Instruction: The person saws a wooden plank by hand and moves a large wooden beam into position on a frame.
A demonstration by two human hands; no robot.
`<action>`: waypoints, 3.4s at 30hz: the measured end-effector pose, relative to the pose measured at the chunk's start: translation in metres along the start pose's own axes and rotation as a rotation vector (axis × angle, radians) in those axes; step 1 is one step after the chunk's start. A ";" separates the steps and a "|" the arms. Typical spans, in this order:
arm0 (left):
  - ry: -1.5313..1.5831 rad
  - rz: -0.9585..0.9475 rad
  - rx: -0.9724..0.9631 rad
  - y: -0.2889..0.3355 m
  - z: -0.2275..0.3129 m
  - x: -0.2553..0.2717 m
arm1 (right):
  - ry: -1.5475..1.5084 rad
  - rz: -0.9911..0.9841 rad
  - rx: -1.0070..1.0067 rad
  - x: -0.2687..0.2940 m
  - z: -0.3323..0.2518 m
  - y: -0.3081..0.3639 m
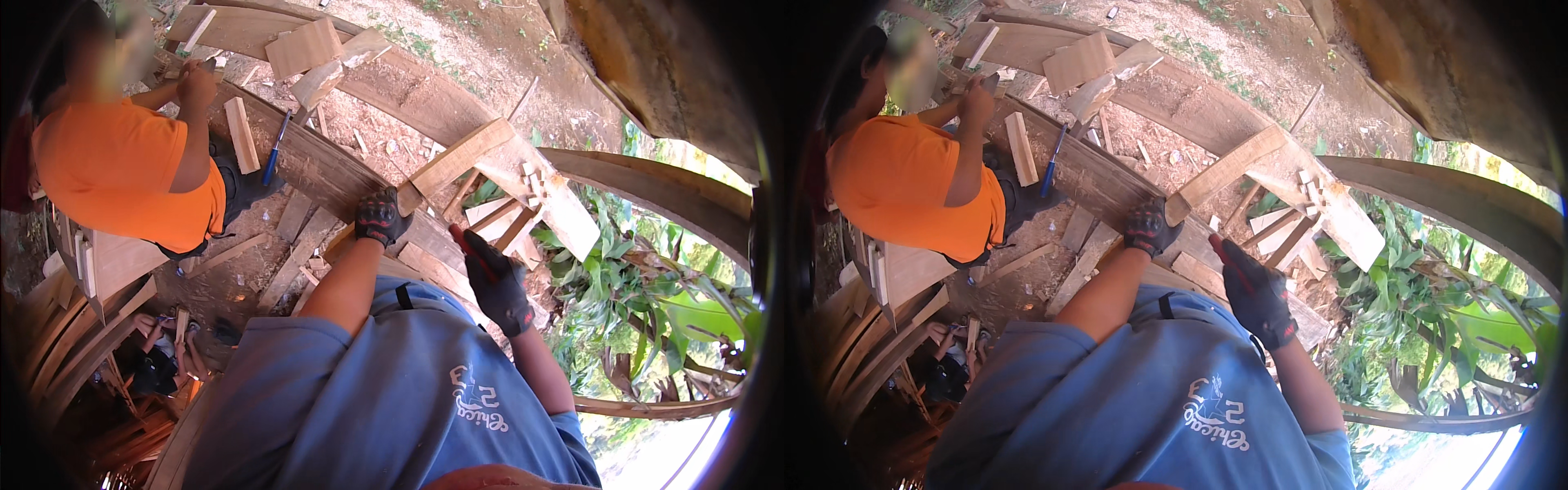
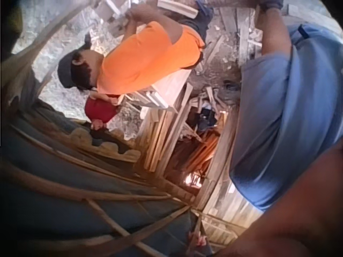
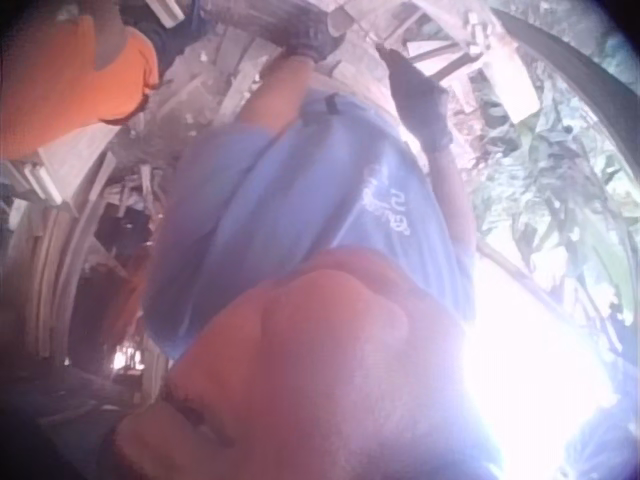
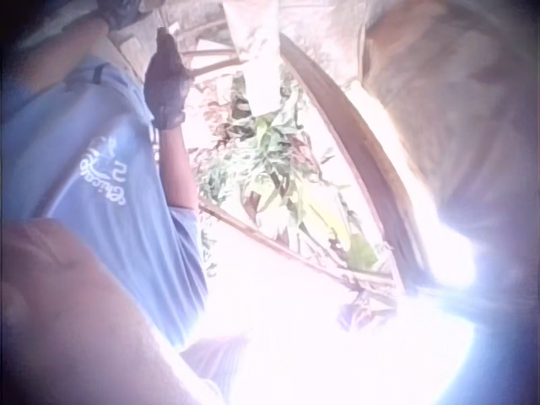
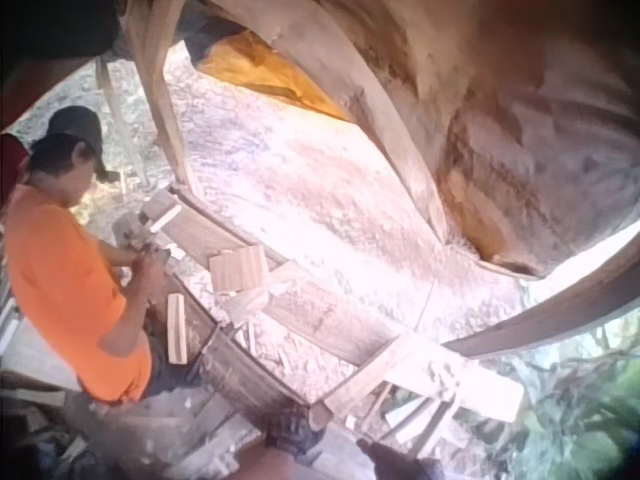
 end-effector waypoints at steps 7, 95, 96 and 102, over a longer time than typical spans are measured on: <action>0.100 0.087 0.008 0.002 -0.005 -0.002 | 0.000 -0.002 0.094 -0.058 -0.002 -0.075; 0.081 0.007 -0.098 -0.004 0.003 -0.001 | -0.099 0.019 0.011 -0.118 0.030 -0.109; 0.055 0.034 -0.099 -0.002 0.005 0.004 | -0.116 0.008 0.011 -0.115 0.027 -0.109; 0.150 0.022 -0.035 0.001 0.004 0.014 | 0.004 0.245 0.200 -0.128 0.060 -0.080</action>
Point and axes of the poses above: each hand's wrist, its own y-axis away from the middle knuckle, its own x-axis out of the back of the hand, z = x × y, the point moved 8 cm from there along -y, towards the middle knuckle, and after that the axes turned 13 degrees about -x, right-handed, at the moved point
